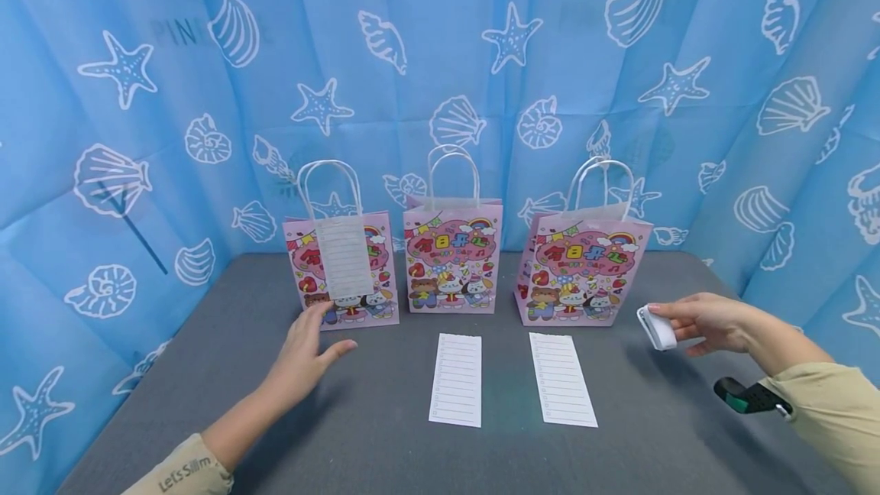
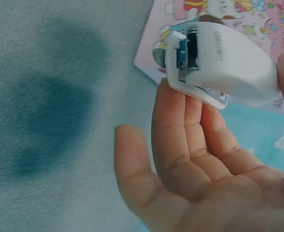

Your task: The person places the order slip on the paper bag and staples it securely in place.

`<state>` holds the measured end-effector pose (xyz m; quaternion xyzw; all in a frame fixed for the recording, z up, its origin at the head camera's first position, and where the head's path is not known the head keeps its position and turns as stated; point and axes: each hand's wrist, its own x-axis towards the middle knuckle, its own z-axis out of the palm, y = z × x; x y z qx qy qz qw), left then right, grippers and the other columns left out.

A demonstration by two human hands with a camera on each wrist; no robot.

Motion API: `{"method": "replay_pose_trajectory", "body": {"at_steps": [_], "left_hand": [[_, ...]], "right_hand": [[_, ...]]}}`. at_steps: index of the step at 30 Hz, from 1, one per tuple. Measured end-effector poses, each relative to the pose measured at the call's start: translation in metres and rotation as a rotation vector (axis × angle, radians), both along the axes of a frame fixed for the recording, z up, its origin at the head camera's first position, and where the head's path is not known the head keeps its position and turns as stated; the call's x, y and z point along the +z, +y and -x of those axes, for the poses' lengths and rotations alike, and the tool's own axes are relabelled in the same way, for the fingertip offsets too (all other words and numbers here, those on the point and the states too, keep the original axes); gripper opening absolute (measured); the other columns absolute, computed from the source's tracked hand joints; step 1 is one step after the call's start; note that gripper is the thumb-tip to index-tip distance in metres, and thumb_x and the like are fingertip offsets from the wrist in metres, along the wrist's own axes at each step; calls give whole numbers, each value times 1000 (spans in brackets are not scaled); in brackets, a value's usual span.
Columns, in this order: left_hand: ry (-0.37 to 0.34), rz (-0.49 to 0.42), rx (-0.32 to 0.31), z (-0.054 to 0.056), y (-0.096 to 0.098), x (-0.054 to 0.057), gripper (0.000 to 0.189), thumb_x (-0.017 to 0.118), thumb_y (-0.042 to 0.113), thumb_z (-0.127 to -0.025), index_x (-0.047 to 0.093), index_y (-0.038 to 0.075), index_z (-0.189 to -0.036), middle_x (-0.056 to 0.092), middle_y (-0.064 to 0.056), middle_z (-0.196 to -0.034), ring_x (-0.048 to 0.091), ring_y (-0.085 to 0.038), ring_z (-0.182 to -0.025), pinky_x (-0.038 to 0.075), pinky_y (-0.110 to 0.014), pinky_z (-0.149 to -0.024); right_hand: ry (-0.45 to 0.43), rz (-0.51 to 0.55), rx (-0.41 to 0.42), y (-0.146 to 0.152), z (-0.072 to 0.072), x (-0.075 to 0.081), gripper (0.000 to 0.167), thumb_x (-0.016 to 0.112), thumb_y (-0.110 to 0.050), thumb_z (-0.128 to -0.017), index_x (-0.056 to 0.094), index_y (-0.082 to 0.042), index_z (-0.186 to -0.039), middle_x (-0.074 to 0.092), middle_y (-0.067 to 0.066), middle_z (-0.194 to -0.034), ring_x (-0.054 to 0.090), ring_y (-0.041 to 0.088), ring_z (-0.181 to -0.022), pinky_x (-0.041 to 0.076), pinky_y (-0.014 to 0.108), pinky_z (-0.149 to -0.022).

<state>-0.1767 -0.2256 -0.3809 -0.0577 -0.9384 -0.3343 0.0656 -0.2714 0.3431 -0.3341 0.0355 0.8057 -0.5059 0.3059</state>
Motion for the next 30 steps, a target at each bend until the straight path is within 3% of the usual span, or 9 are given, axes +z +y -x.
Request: {"method": "replay_pose_trajectory", "body": {"at_steps": [11,20,30], "left_hand": [[-39,19,-3,-5,7,0,80,62,41,-94,25,-5,-147,21,-32,-151,17,-51,-138,20,-66,-107],[-29,16,-15,-5,11,-3,76,66,36,-93,29,-5,-146,25,-31,-150,21,-49,-138,21,-64,-108],[-43,13,-33,-8,17,-5,76,67,35,-93,29,-4,-147,27,-29,-150,23,-47,-138,23,-63,-108]], "right_hand": [[-49,-79,-16,12,6,-21,33,54,-43,-98,58,-10,-95,62,-2,-84,58,16,-82,45,42,-75],[-80,-132,-33,16,9,-35,57,56,-46,-95,44,6,-114,59,5,-97,55,24,-96,44,48,-80],[-99,-152,-47,15,10,-40,58,57,-46,-94,43,7,-112,53,10,-99,53,27,-97,44,48,-80]]}}
